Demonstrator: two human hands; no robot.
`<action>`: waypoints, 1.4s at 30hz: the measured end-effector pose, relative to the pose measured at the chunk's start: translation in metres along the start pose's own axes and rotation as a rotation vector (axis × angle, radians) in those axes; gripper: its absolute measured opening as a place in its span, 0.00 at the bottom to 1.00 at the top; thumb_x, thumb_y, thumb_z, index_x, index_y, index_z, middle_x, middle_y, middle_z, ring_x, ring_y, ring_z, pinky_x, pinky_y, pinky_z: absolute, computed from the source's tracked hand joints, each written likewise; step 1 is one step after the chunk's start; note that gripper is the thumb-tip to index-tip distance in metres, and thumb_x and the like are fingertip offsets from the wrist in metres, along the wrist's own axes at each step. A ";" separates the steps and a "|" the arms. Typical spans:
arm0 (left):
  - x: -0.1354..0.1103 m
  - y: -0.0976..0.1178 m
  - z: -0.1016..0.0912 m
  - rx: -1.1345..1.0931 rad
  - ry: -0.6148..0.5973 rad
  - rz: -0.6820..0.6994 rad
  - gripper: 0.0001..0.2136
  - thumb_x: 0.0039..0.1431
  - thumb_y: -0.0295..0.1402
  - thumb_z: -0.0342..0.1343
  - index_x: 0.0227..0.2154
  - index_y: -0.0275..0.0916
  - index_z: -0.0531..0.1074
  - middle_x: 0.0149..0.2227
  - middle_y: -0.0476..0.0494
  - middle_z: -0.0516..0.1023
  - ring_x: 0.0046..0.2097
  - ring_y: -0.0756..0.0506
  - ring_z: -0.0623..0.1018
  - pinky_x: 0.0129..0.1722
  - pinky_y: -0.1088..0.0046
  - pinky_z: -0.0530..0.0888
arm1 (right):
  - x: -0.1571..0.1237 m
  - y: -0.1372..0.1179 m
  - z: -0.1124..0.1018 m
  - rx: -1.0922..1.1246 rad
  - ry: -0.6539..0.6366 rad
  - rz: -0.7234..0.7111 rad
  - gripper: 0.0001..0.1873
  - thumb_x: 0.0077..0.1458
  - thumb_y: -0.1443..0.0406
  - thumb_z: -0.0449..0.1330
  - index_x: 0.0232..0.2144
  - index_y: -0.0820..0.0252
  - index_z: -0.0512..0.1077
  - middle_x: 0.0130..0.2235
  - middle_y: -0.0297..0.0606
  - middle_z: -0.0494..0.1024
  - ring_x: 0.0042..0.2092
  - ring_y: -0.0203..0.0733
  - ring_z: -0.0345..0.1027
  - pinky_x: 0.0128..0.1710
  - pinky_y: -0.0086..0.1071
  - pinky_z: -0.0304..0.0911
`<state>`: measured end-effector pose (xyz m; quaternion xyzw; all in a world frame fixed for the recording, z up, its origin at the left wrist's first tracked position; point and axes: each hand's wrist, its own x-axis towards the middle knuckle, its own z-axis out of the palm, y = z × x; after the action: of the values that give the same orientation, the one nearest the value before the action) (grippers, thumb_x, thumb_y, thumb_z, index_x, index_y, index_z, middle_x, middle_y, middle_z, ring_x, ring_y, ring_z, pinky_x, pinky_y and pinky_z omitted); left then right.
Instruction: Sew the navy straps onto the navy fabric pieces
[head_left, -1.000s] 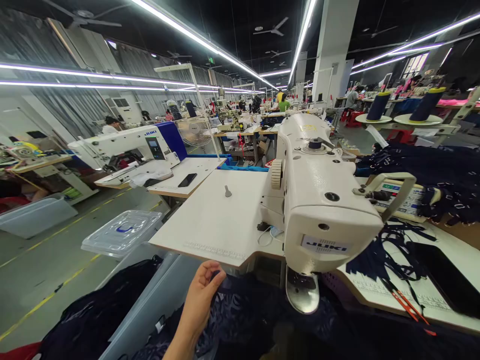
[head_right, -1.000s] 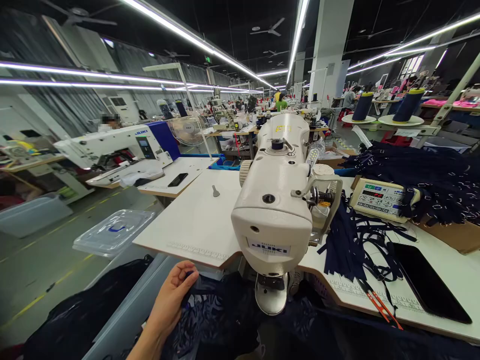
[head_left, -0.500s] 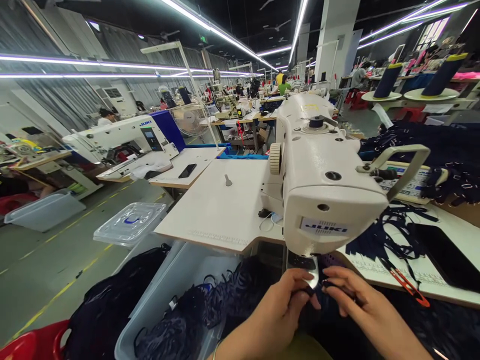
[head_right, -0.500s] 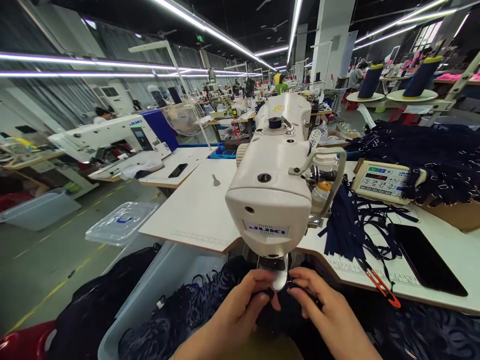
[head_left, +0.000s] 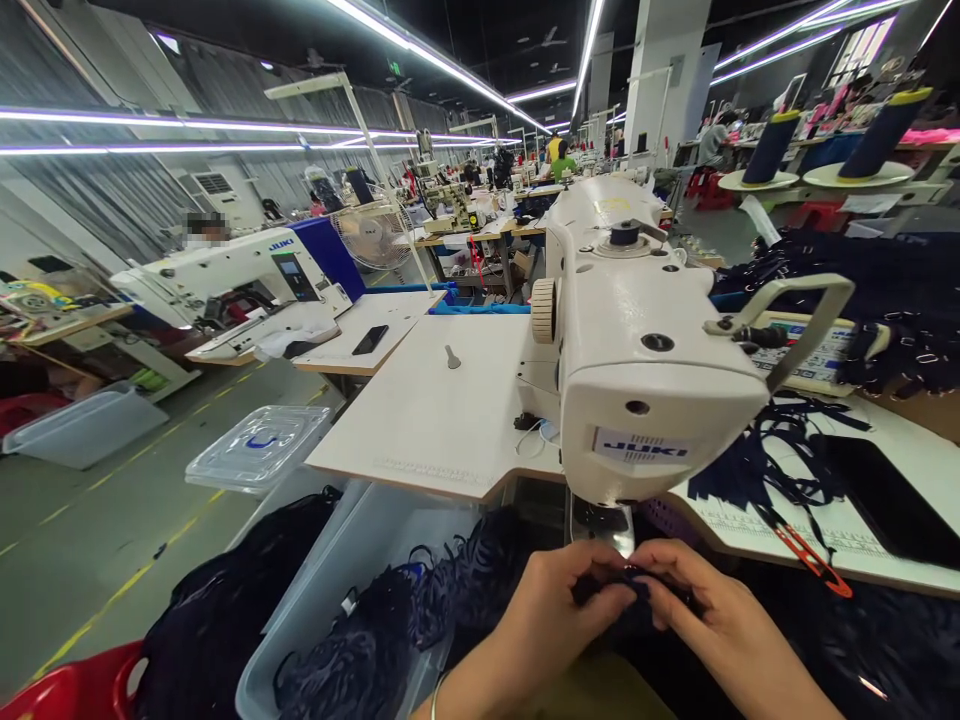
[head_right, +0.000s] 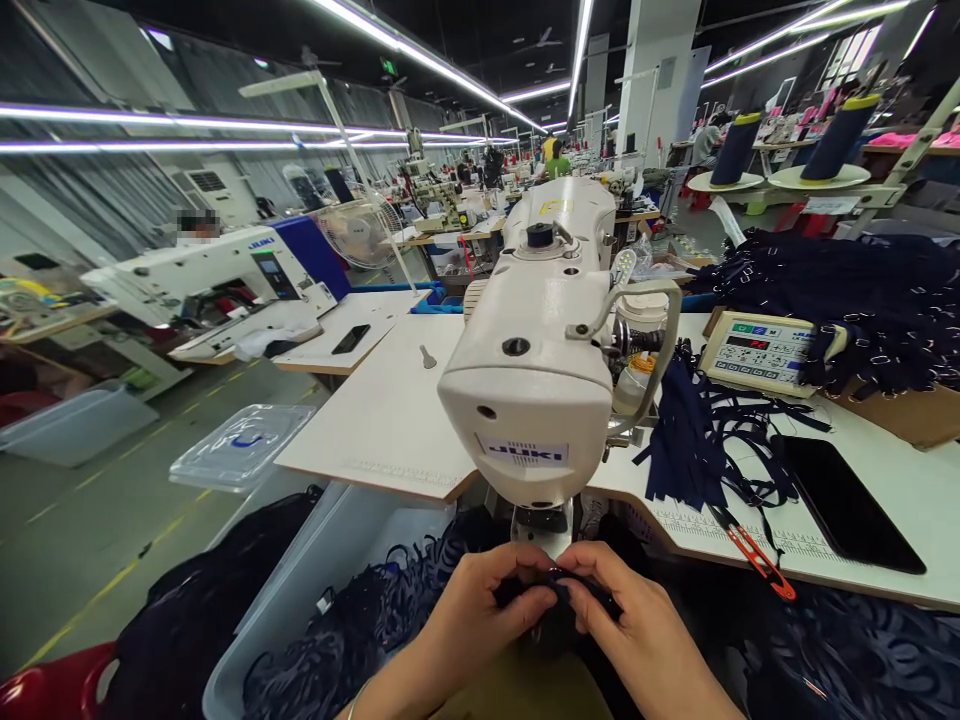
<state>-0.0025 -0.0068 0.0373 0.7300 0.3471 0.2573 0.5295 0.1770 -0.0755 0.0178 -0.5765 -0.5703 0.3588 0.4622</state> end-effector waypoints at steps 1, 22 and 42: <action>0.001 0.000 0.000 0.016 0.009 0.004 0.05 0.56 0.29 0.58 0.35 0.40 0.77 0.29 0.50 0.78 0.29 0.51 0.74 0.29 0.80 0.68 | 0.000 0.000 0.000 -0.021 -0.001 -0.012 0.07 0.58 0.63 0.59 0.40 0.49 0.74 0.28 0.25 0.77 0.25 0.31 0.71 0.26 0.17 0.68; -0.006 -0.005 0.004 0.358 -0.014 0.307 0.08 0.66 0.27 0.46 0.36 0.40 0.71 0.35 0.46 0.73 0.32 0.52 0.76 0.33 0.81 0.72 | -0.003 -0.002 0.003 0.099 -0.199 0.279 0.21 0.63 0.47 0.49 0.37 0.56 0.69 0.23 0.31 0.75 0.19 0.33 0.63 0.18 0.24 0.58; -0.007 0.000 -0.001 -0.120 -0.011 0.236 0.10 0.53 0.23 0.60 0.28 0.39 0.63 0.35 0.48 0.73 0.37 0.50 0.74 0.38 0.77 0.69 | 0.007 -0.013 -0.026 -0.255 -0.260 -0.087 0.07 0.65 0.58 0.55 0.45 0.44 0.69 0.43 0.31 0.73 0.45 0.40 0.67 0.45 0.32 0.64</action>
<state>-0.0077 -0.0117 0.0377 0.7342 0.2398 0.3340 0.5403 0.1976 -0.0729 0.0392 -0.5540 -0.6906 0.3346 0.3228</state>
